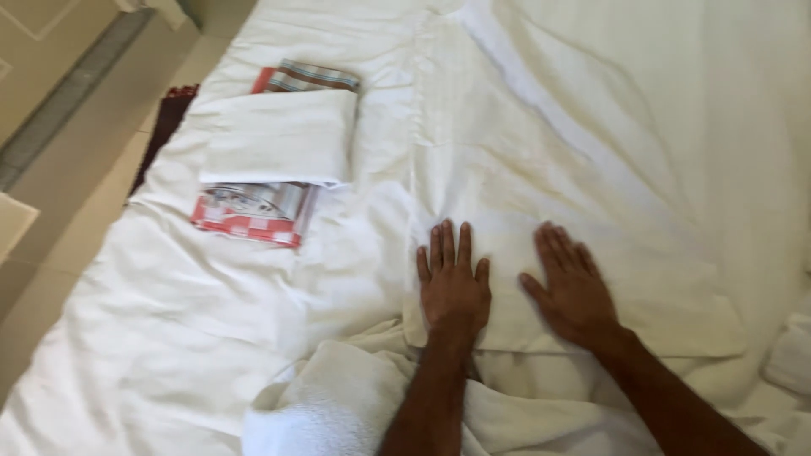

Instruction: The person folds a white bed sheet on a bed. They align the edges, fold the sheet in half, and smooth it out with their hands. A stack of folded towels and a pillow are visible nearby.

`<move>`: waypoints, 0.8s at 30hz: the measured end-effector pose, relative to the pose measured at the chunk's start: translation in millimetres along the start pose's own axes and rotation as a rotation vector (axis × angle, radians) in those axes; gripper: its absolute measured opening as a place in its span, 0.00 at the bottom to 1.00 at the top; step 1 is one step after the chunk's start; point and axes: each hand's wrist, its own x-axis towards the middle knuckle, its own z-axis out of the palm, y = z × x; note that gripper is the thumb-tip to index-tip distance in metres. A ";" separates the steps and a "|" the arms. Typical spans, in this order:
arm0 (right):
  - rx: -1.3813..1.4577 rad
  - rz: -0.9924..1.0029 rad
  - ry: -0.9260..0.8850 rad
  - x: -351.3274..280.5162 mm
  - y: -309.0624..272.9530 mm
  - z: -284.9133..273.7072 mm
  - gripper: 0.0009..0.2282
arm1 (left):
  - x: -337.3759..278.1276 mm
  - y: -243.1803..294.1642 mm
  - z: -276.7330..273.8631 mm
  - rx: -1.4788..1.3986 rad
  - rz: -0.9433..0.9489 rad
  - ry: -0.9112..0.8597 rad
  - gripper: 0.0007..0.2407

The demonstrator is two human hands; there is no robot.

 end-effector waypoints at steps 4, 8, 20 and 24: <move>-0.043 0.087 0.085 -12.5 5.7 1.8 0.35 | -5.0 -4.2 -7.1 -0.054 -0.056 0.126 0.28; -0.071 0.125 0.114 -26.2 14.0 7.3 0.35 | -8.4 -14.1 6.6 0.001 -0.033 0.200 0.28; -0.136 0.123 0.161 -75.1 24.4 -0.7 0.34 | -36.7 -21.3 4.5 0.151 -0.089 0.112 0.31; -0.140 0.136 0.138 -88.3 30.1 -4.3 0.34 | -48.3 -21.4 -2.8 0.227 -0.195 0.086 0.32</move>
